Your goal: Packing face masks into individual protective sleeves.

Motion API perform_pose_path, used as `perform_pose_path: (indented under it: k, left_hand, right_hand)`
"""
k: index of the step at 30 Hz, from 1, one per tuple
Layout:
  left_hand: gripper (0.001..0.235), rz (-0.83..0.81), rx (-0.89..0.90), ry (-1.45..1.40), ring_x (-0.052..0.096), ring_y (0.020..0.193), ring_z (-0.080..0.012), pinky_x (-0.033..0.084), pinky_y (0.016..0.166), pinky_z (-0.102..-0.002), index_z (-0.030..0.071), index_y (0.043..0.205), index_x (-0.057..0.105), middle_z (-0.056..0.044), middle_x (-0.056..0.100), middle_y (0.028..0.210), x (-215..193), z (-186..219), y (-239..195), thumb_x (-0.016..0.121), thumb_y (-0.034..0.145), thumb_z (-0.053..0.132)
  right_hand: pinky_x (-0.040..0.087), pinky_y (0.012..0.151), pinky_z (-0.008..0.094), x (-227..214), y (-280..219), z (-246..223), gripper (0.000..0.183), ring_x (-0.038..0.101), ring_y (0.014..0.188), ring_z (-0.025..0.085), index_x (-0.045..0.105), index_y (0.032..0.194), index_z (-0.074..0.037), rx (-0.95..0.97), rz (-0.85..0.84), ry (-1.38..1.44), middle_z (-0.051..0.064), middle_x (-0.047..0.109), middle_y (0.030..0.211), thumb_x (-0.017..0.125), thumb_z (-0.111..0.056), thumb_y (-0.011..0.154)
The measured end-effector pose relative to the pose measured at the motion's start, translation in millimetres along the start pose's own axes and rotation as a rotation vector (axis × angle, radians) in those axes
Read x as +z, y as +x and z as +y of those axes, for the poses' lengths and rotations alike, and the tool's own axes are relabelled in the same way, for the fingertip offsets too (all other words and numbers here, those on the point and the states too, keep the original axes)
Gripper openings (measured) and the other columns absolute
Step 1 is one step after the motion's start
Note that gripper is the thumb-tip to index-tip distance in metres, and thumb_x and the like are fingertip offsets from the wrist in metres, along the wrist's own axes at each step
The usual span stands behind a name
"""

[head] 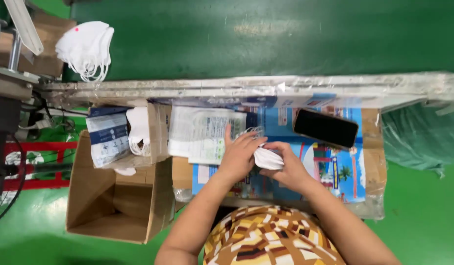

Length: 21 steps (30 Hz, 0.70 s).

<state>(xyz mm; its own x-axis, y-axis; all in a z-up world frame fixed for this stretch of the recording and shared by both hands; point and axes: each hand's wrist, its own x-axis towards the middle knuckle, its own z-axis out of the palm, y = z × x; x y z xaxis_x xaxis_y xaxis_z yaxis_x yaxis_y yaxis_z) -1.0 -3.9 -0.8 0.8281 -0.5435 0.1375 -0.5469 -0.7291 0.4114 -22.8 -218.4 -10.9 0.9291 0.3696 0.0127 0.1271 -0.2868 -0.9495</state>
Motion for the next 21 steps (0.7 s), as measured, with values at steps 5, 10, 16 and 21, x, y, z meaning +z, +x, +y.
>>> perform_pose_path:
  k: [5, 10, 16, 21]
  left_hand:
    - [0.076, 0.167, 0.011, -0.200, 0.045, 0.132, -0.0466, 0.006, 0.112, -0.075, 0.009, 0.145, 0.051, -0.018, 0.058, 0.122, -29.4, 34.9, 11.7, 0.073, 0.073, 0.014]
    - [0.055, 0.332, -0.064, -0.298, 0.053, 0.125, -0.0421, 0.032, 0.112, -0.059, 0.010, 0.140, 0.060, -0.017, 0.060, 0.124, -8.9, 2.0, 2.5, 0.060, 0.085, 0.009]
    - [0.039, 0.240, -0.420, -0.204, 0.063, 0.104, -0.0368, 0.053, 0.087, -0.047, 0.006, 0.128, 0.067, -0.015, 0.065, 0.111, 20.7, -13.4, 8.0, 0.063, 0.091, 0.016]
    - [0.044, 0.227, -0.429, 0.009, 0.062, 0.101, -0.0371, 0.056, 0.084, -0.044, -0.002, 0.128, 0.063, -0.019, 0.062, 0.107, 45.1, -6.1, 23.5, 0.062, 0.086, 0.013]
  right_hand:
    - [0.051, 0.098, 0.035, -3.4, 15.3, 13.7, 0.057, 0.065, 0.114, 0.025, 0.061, 0.126, -0.005, -0.077, 0.113, 0.067, 0.011, 0.067, 0.123, 0.084, -0.013, 0.075]
    - [0.054, 0.082, 0.036, -56.5, 4.9, 20.5, 0.022, 0.066, 0.093, 0.021, 0.077, 0.106, -0.007, 0.159, 0.068, 0.010, 0.006, 0.074, 0.100, 0.075, -0.017, 0.086]
    - [0.057, 0.073, 0.036, -85.8, -7.3, 23.4, 0.024, 0.071, 0.080, 0.022, 0.077, 0.108, -0.008, 0.404, 0.142, -0.077, 0.008, 0.078, 0.090, 0.068, -0.026, 0.096]
    - [0.058, 0.074, 0.035, -76.8, -10.9, -8.7, 0.028, 0.076, 0.081, 0.023, 0.076, 0.113, -0.008, 0.396, 0.296, -0.263, 0.012, 0.080, 0.093, 0.065, -0.031, 0.101]
